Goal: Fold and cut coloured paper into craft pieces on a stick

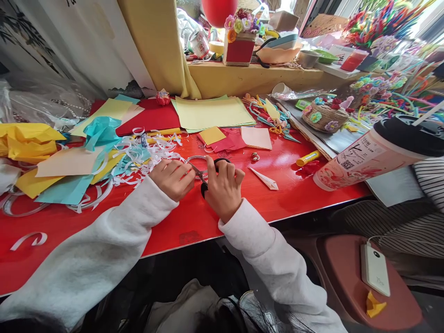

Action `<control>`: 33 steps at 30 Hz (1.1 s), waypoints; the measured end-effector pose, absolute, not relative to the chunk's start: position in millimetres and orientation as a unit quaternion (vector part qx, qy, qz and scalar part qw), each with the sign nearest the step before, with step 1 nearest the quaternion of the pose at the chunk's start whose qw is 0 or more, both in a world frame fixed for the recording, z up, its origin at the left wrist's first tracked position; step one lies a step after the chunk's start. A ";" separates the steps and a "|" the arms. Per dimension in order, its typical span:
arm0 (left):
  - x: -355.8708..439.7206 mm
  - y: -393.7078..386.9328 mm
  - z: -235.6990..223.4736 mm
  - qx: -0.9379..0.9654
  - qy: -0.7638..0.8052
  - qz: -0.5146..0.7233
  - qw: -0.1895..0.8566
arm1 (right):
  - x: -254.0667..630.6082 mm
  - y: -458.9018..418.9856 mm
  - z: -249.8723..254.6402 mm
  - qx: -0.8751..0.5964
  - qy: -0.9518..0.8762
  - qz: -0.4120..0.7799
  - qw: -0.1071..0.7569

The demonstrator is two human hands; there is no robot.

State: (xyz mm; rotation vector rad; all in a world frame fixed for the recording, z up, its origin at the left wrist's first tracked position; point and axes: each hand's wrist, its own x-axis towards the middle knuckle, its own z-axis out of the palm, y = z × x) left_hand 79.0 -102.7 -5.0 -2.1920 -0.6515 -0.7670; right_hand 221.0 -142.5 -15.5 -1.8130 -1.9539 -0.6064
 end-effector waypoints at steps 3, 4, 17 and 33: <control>78.8 -102.2 -6.0 -0.848 -0.249 -0.302 0.357 | 220.9 -142.4 -15.3 -0.649 -0.700 -0.214 0.207; 78.4 -101.5 -6.7 -0.846 -0.259 -0.313 0.346 | 221.0 -142.4 -15.1 -0.649 -0.699 -0.212 0.211; 71.0 -87.8 -6.0 -0.790 -0.441 -0.426 -0.001 | 223.6 -141.0 -13.1 -0.665 -0.676 -0.196 0.250; 8.6 -32.5 -21.0 -0.796 -0.456 -0.245 0.313 | 226.8 -143.2 -14.9 -0.663 -0.664 -0.176 0.298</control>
